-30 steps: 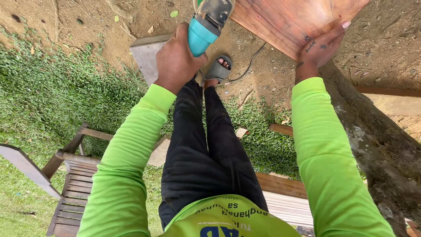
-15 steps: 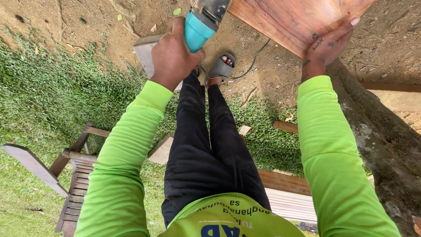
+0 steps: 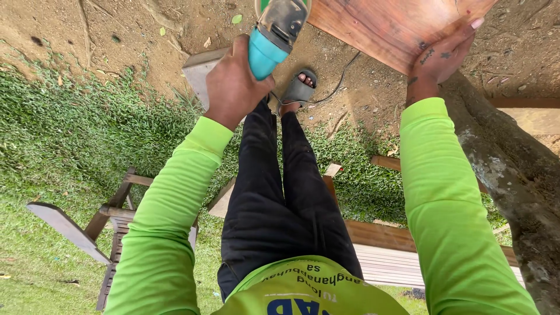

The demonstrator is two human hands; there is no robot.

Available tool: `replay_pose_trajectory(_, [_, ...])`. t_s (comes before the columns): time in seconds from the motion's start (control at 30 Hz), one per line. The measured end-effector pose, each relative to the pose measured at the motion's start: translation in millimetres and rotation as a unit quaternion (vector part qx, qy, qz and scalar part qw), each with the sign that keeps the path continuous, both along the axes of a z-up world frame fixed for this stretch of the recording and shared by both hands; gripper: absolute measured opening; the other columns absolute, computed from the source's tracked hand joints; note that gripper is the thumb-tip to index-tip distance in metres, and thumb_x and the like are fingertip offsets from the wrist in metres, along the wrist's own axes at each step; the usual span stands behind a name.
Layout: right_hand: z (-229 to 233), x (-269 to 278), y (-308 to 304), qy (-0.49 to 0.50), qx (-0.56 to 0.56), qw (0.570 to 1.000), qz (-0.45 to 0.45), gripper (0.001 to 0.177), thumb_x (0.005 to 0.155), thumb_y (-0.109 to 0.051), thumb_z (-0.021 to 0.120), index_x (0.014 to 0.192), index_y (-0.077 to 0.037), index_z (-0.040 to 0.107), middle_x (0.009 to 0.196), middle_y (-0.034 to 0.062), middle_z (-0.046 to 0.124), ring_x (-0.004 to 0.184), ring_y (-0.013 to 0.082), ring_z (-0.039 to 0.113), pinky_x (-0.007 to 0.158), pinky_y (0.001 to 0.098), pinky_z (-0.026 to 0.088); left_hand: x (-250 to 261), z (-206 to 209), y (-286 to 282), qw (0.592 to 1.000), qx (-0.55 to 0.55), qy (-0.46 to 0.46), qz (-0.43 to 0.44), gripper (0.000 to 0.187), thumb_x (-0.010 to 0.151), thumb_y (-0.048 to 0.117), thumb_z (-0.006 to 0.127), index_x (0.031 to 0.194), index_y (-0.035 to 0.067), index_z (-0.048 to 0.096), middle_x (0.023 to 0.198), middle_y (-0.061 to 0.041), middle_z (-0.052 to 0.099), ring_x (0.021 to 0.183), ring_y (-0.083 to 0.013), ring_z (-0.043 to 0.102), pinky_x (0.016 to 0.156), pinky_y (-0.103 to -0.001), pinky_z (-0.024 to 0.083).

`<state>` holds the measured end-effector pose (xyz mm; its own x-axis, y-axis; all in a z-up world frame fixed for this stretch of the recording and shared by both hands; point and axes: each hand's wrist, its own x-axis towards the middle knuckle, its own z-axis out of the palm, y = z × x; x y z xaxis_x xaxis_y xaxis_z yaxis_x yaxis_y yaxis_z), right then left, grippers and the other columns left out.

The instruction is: Sanding a wooden tabletop with an electric orbital sander.

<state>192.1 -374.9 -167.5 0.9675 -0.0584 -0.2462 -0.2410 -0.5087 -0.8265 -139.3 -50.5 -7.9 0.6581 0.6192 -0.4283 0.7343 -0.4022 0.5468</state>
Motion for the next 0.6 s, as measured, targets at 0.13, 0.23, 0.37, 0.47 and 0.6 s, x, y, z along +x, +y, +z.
replay_pose_trajectory(0.13, [-14.8,5.2,-11.8,0.001,0.064,0.998,-0.017,0.08,0.104,-0.063,0.043,0.159,-0.005,0.038,0.156,0.0217,0.052,0.139,0.0368,0.052,0.117,0.047,0.04,-6.2,-6.0,8.9,1.0,0.008,-0.008,-0.013,0.069,0.076,0.031,0.084,0.131,0.007,0.05,0.097,-0.021,0.073,0.082,-0.0413,0.074,0.067,-0.052,0.058])
replay_pose_trajectory(0.23, [-13.8,4.0,-14.3,-0.02,0.066,0.998,-0.001,0.082,0.106,-0.064,0.042,0.161,-0.004,0.035,0.159,0.0219,0.048,0.142,0.0369,0.05,0.123,0.0471,0.042,-4.3,-2.9,25.4,1.0,0.007,0.011,0.019,0.069,0.079,0.036,0.085,0.132,0.007,0.05,0.092,-0.019,0.074,0.082,-0.0407,0.074,0.07,-0.052,0.058])
replay_pose_trajectory(0.37, [-18.1,5.2,-13.7,-0.011,0.026,1.0,-0.008,0.086,0.104,-0.067,0.04,0.16,-0.002,0.037,0.156,0.0231,0.052,0.139,0.0357,0.052,0.121,0.046,0.044,6.7,0.8,26.0,0.998,-0.008,0.044,0.046,0.076,0.078,0.04,0.086,0.134,0.005,0.049,0.086,-0.02,0.073,0.078,-0.0426,0.073,0.069,-0.053,0.057])
replay_pose_trajectory(0.47, [-19.8,5.9,-17.7,-0.021,0.009,1.0,-0.004,0.088,0.104,-0.069,0.04,0.16,-0.001,0.038,0.156,0.023,0.05,0.14,0.0356,0.052,0.122,0.0455,0.043,13.6,-6.5,-0.9,1.0,-0.007,0.004,0.014,0.076,0.072,0.033,0.084,0.133,0.004,0.048,0.089,-0.021,0.072,0.079,-0.0433,0.072,0.067,-0.053,0.057])
replay_pose_trajectory(0.6, [-6.3,1.7,-5.0,-0.012,0.013,1.0,-0.006,0.09,0.102,-0.071,0.038,0.16,-0.002,0.037,0.157,0.0231,0.051,0.14,0.035,0.051,0.121,0.045,0.043,18.7,-8.3,-23.4,0.997,0.015,-0.064,-0.044,0.071,0.067,0.03,0.083,0.127,0.006,0.051,0.098,-0.021,0.072,0.086,-0.0425,0.073,0.068,-0.052,0.058])
